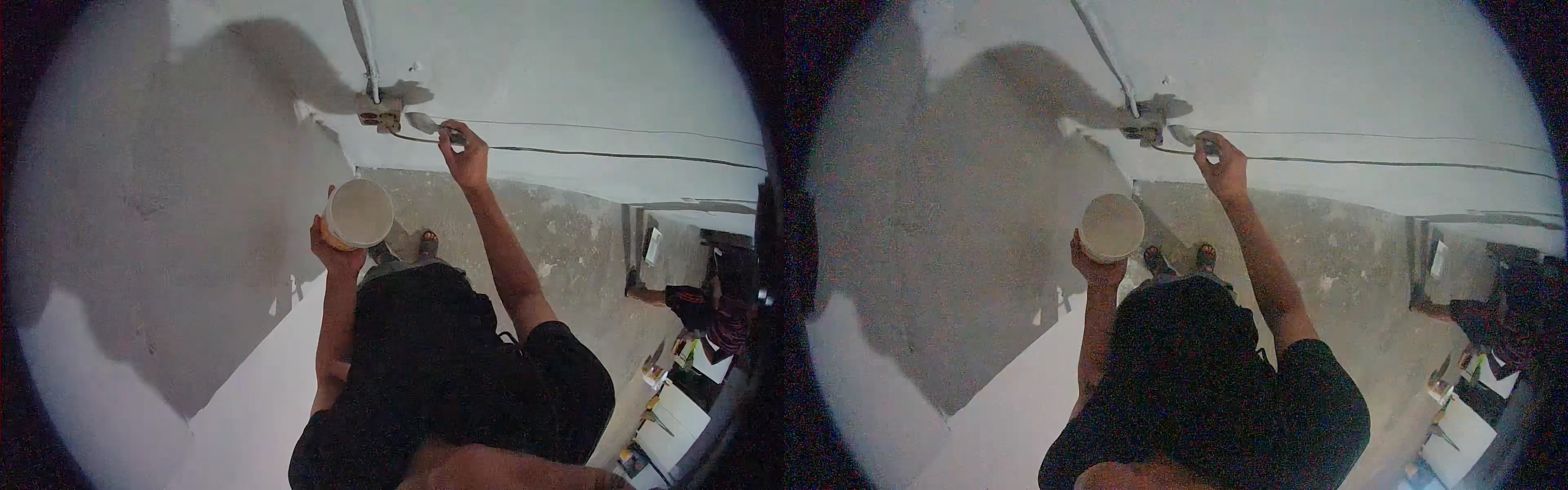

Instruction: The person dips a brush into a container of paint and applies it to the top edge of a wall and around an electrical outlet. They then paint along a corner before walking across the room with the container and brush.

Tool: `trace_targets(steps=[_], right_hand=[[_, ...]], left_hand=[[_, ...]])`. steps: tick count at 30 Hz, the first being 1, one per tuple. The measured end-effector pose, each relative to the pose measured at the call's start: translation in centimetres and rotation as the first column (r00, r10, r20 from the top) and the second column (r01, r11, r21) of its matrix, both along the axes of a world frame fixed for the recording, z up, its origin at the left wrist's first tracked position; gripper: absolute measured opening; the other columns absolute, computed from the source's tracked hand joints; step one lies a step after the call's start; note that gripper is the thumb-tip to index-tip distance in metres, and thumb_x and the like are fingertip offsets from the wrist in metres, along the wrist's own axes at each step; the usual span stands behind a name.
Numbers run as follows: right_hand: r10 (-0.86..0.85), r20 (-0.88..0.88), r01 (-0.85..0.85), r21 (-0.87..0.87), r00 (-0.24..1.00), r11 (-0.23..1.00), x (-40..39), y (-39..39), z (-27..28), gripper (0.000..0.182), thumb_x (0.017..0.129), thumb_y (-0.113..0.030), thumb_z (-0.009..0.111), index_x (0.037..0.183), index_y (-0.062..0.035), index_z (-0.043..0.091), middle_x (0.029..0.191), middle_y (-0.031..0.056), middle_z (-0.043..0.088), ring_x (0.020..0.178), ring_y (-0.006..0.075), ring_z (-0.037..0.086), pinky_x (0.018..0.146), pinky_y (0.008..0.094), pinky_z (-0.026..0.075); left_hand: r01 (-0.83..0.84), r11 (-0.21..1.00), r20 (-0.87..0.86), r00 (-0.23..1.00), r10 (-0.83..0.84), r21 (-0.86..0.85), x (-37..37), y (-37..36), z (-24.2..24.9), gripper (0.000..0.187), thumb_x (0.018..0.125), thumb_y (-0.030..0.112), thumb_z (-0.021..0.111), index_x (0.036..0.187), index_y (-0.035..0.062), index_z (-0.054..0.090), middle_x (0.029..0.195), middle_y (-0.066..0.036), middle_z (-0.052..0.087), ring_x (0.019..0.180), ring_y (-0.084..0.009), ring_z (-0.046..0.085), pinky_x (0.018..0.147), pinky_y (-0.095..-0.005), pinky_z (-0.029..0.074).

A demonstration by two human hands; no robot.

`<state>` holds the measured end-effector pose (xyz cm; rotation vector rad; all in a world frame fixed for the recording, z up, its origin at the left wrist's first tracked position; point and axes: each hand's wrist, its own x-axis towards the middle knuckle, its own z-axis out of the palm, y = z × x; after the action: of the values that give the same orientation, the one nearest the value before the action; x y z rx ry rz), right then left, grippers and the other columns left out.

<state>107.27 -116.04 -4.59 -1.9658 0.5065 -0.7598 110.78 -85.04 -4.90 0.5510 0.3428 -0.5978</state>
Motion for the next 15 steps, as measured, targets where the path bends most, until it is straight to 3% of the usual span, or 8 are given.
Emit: trace_targets(steps=[8,12,14,15], right_hand=[[-0.013,0.108,0.036,-0.210,0.994,0.977,1.3,0.2,4.3,0.024,0.091,-0.008,0.073,0.114,-0.0049,0.068,0.101,0.0148,0.075,0.089,0.0266,0.077,0.078,0.0372,0.061],[-0.006,0.193,0.052,-0.236,0.981,0.970,-1.5,1.1,8.3,0.020,0.092,-0.005,0.071,0.112,-0.0030,0.068,0.099,0.0146,0.075,0.089,0.0226,0.075,0.079,0.0326,0.059],[-0.037,0.300,0.080,-0.129,0.953,0.988,-2.6,1.1,8.6,0.019,0.093,-0.004,0.069,0.111,-0.0009,0.068,0.098,0.0138,0.075,0.090,0.0201,0.075,0.079,0.0318,0.058],[-0.034,0.330,0.101,-0.190,0.943,0.977,-2.9,1.2,8.8,0.019,0.094,-0.004,0.069,0.112,0.0001,0.068,0.098,0.0129,0.075,0.090,0.0186,0.073,0.080,0.0311,0.057]], left_hand=[[0.032,0.999,-0.099,0.995,-0.034,-0.020,-0.2,0.1,0.1,0.071,0.092,0.061,0.051,0.146,0.0148,0.051,0.146,-0.012,0.054,0.136,-0.0363,0.050,0.114,-0.0582,0.037],[0.026,0.999,-0.066,0.997,-0.028,-0.033,-0.1,0.4,0.6,0.071,0.091,0.061,0.052,0.146,0.0145,0.052,0.145,-0.012,0.055,0.135,-0.0363,0.051,0.114,-0.0578,0.038],[0.030,0.997,-0.014,0.999,-0.031,-0.073,-0.2,0.6,0.4,0.072,0.091,0.061,0.053,0.146,0.0140,0.052,0.145,-0.012,0.056,0.134,-0.0362,0.052,0.113,-0.0577,0.039],[0.019,0.997,-0.014,1.000,-0.020,-0.076,-0.1,0.8,0.3,0.072,0.091,0.061,0.053,0.146,0.0140,0.052,0.145,-0.012,0.056,0.134,-0.0362,0.052,0.113,-0.0577,0.039]])
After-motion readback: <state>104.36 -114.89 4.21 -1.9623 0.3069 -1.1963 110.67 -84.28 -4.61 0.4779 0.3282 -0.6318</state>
